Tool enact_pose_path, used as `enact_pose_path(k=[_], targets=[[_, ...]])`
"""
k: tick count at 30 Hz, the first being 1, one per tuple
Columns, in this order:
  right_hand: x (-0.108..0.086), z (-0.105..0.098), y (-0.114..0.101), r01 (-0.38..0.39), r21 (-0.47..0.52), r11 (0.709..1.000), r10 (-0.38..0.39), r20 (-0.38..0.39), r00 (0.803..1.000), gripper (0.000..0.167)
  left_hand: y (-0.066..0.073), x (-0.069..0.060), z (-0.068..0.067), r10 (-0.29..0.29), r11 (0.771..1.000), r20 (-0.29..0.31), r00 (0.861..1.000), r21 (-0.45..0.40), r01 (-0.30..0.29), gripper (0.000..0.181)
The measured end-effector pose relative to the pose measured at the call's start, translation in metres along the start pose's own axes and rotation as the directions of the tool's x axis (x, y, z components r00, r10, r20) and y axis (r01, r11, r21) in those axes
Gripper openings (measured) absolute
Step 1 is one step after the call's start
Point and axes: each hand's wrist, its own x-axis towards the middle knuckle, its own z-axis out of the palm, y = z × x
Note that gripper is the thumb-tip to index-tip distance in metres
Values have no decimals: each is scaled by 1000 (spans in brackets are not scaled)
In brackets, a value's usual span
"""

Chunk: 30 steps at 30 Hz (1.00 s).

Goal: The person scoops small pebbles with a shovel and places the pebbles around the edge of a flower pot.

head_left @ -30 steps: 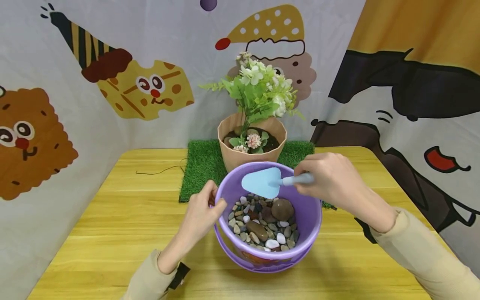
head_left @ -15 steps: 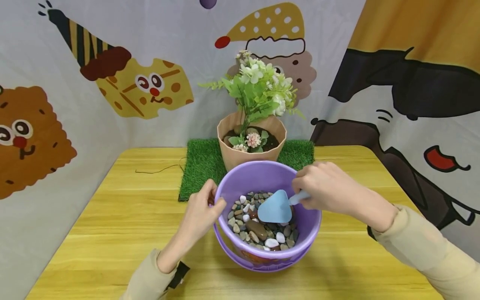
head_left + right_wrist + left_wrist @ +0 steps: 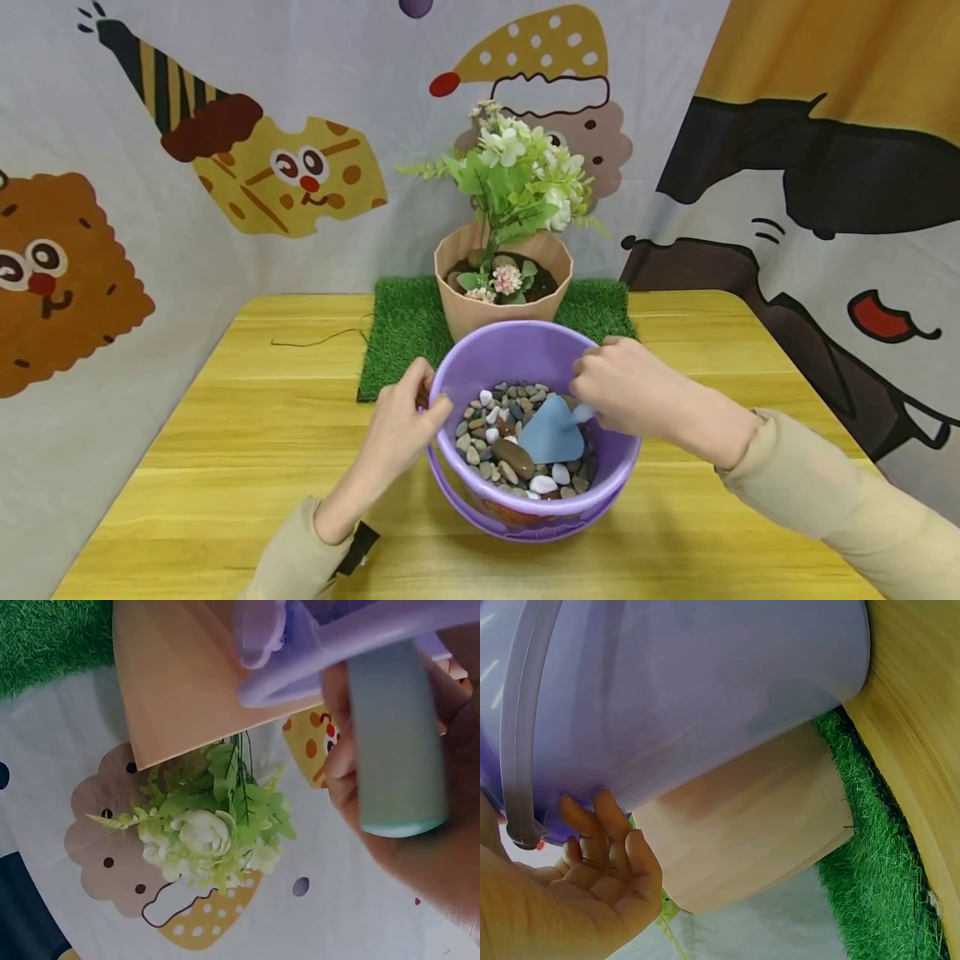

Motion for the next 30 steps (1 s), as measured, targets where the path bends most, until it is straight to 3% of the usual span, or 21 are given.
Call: enact_pose_path(k=[4, 15, 23, 30], targets=[[2, 6, 0, -2, -27, 1000, 2, -15, 1000, 17, 0, 1, 0, -2, 1000, 0, 1000, 7, 2, 11], [-1, 19, 15, 11, 212, 977, -9, -11, 1000, 22, 0, 0, 0, 1, 1000, -5, 1000, 7, -1, 11], [-1, 27, 20, 42, 305, 951, -26, -58, 998, 22, 0, 0, 0, 3, 1000, -2, 1000, 3, -3, 11], [0, 33, 24, 79, 323, 943, -53, -87, 995, 20, 0, 0, 0, 3, 1000, -4, 1000, 2, -3, 12]])
